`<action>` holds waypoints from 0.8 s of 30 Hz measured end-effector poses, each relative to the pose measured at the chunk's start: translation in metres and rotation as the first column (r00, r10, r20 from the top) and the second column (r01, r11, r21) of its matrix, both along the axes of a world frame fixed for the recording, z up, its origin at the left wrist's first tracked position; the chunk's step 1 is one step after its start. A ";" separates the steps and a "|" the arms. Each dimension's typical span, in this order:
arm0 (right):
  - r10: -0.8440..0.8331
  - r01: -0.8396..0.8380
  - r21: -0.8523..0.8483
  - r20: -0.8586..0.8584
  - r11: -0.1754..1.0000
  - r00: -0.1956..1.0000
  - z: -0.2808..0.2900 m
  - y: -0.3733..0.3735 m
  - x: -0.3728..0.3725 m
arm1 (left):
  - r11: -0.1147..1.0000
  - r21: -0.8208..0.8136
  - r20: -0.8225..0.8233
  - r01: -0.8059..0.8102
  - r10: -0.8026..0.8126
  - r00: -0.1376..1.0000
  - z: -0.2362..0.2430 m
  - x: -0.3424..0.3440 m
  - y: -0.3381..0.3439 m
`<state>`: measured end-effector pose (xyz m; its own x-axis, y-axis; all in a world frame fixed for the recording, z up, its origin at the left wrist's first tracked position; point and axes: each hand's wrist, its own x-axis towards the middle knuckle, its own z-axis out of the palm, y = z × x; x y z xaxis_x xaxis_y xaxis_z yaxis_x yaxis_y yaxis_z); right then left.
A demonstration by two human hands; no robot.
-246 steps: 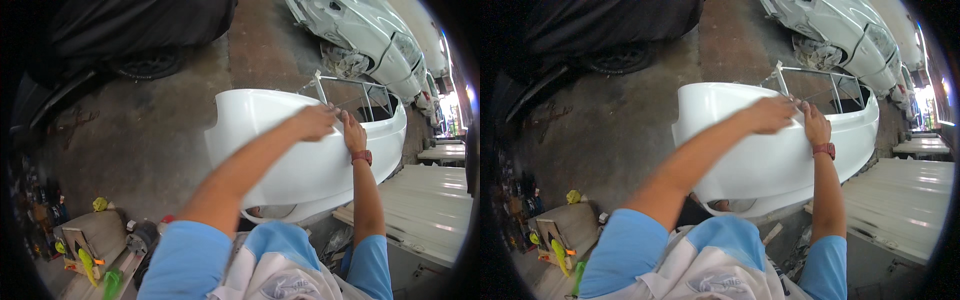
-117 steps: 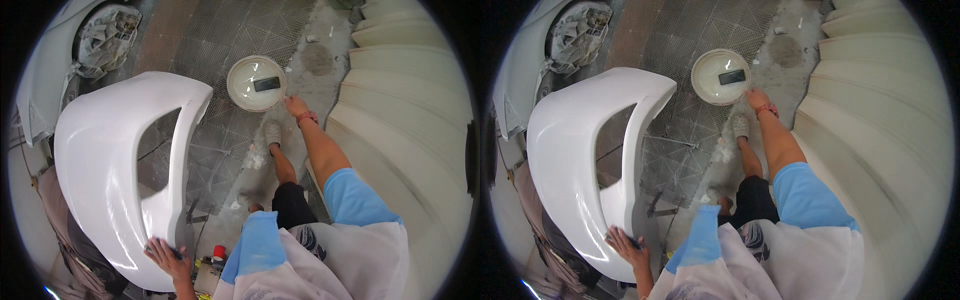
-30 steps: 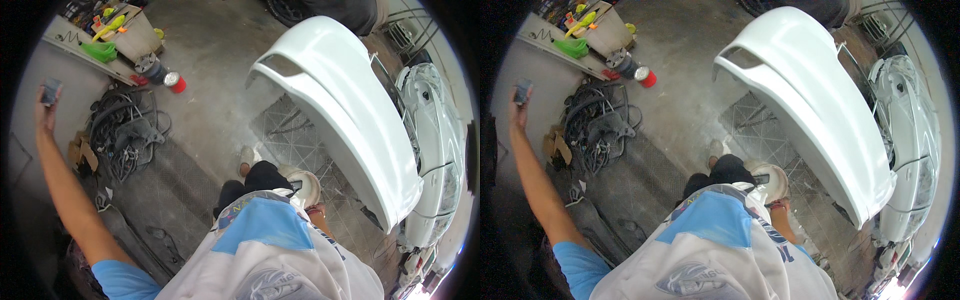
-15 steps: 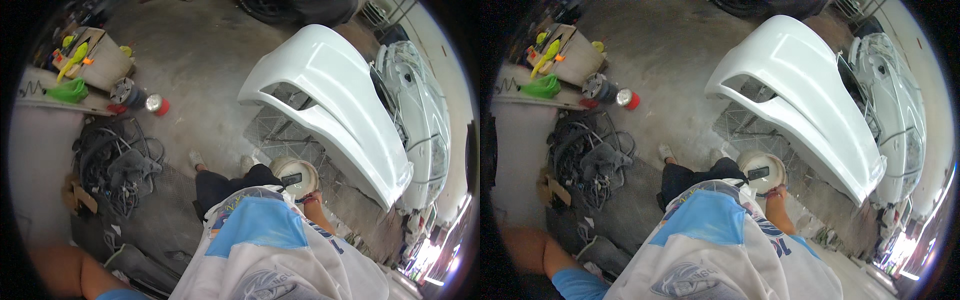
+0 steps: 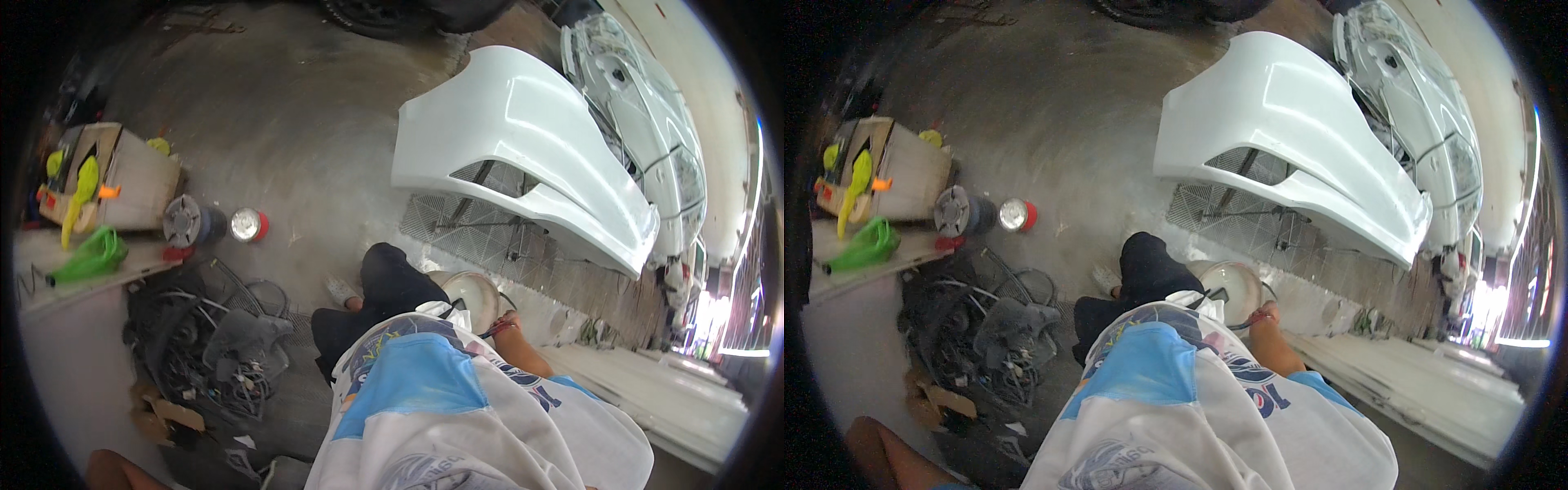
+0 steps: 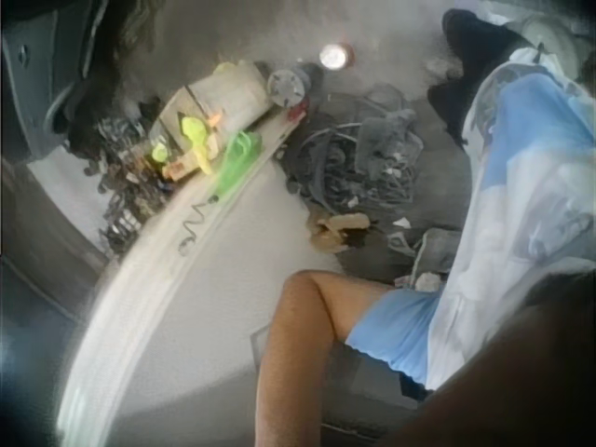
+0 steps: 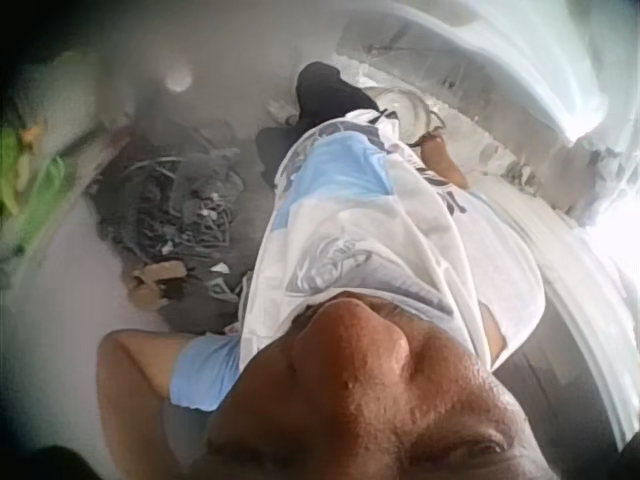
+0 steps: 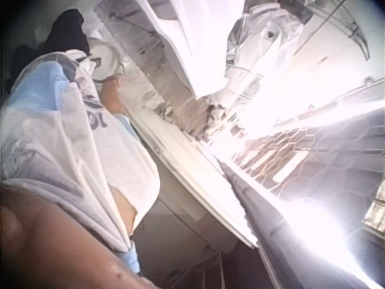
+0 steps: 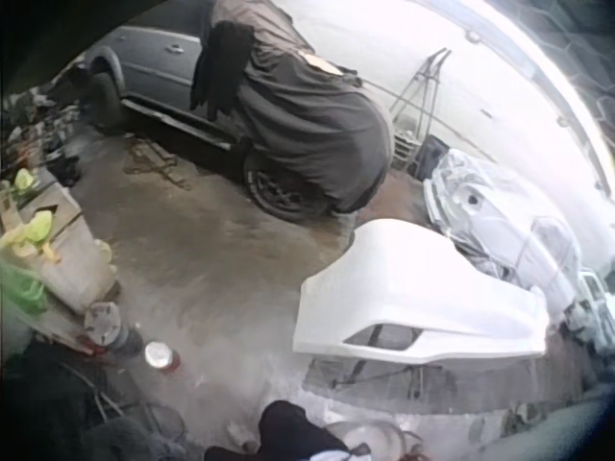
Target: The person sands a white car bumper with a sanding block, repeatedly dipping it into a bucket of water. They work on the outer surface and edges, then flip the part to sand the inner side.
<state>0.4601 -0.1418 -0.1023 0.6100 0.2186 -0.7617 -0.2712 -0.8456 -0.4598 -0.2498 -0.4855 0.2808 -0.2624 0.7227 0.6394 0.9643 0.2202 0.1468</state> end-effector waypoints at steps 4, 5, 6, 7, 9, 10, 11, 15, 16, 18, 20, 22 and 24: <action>-0.093 0.093 0.008 -0.031 0.996 0.995 -0.031 -0.046 -0.023 | 0.996 -0.025 0.015 0.084 -0.084 0.996 -0.015 -0.060 0.064; -0.121 0.121 0.006 -0.036 0.993 0.992 -0.044 -0.056 -0.025 | 0.994 -0.029 0.014 0.108 -0.108 0.994 -0.016 -0.074 0.085; -0.150 0.151 0.006 -0.045 0.989 0.988 -0.060 -0.066 -0.030 | 0.990 -0.037 0.007 0.134 -0.134 0.991 -0.017 -0.090 0.109; -0.179 0.179 -0.003 -0.079 0.984 0.981 -0.074 -0.077 -0.035 | 0.987 -0.040 -0.007 0.158 -0.158 0.987 -0.017 -0.105 0.133; -0.227 0.225 -0.102 -0.006 0.969 0.974 -0.097 -0.094 -0.051 | 0.979 -0.048 -0.021 0.200 -0.201 0.979 -0.015 -0.134 0.184; -0.272 0.274 -0.125 0.033 0.954 0.962 -0.102 -0.103 -0.062 | 0.974 -0.055 -0.025 0.222 -0.223 0.974 -0.014 -0.149 0.210; -0.312 0.314 -0.116 0.039 0.942 0.949 -0.104 -0.114 -0.076 | 0.965 -0.067 -0.036 0.254 -0.257 0.966 -0.012 -0.164 0.235; -0.495 0.498 -0.062 0.057 0.865 0.867 -0.083 -0.143 -0.147 | 0.929 -0.054 -0.098 0.365 -0.369 0.924 -0.003 -0.202 0.336; -0.530 0.533 -0.048 0.065 0.845 0.846 -0.074 -0.148 -0.165 | 0.917 -0.048 -0.113 0.395 -0.398 0.910 -0.002 -0.209 0.361; -0.611 0.613 -0.046 0.044 0.789 0.790 -0.055 -0.156 -0.203 | 0.890 -0.048 -0.149 0.452 -0.454 0.878 0.001 -0.223 0.412; -0.642 0.640 0.039 0.068 0.767 0.764 -0.039 -0.157 -0.236 | 0.857 -0.041 -0.189 0.514 -0.512 0.838 0.003 -0.234 0.464; -0.662 0.662 0.040 0.090 0.749 0.744 -0.026 -0.155 -0.270 | 0.818 -0.017 -0.238 0.575 -0.561 0.792 0.005 -0.244 0.512; -0.668 0.659 0.110 0.149 0.744 0.729 -0.013 -0.150 -0.305 | 0.781 0.009 -0.302 0.625 -0.593 0.746 0.008 -0.256 0.554</action>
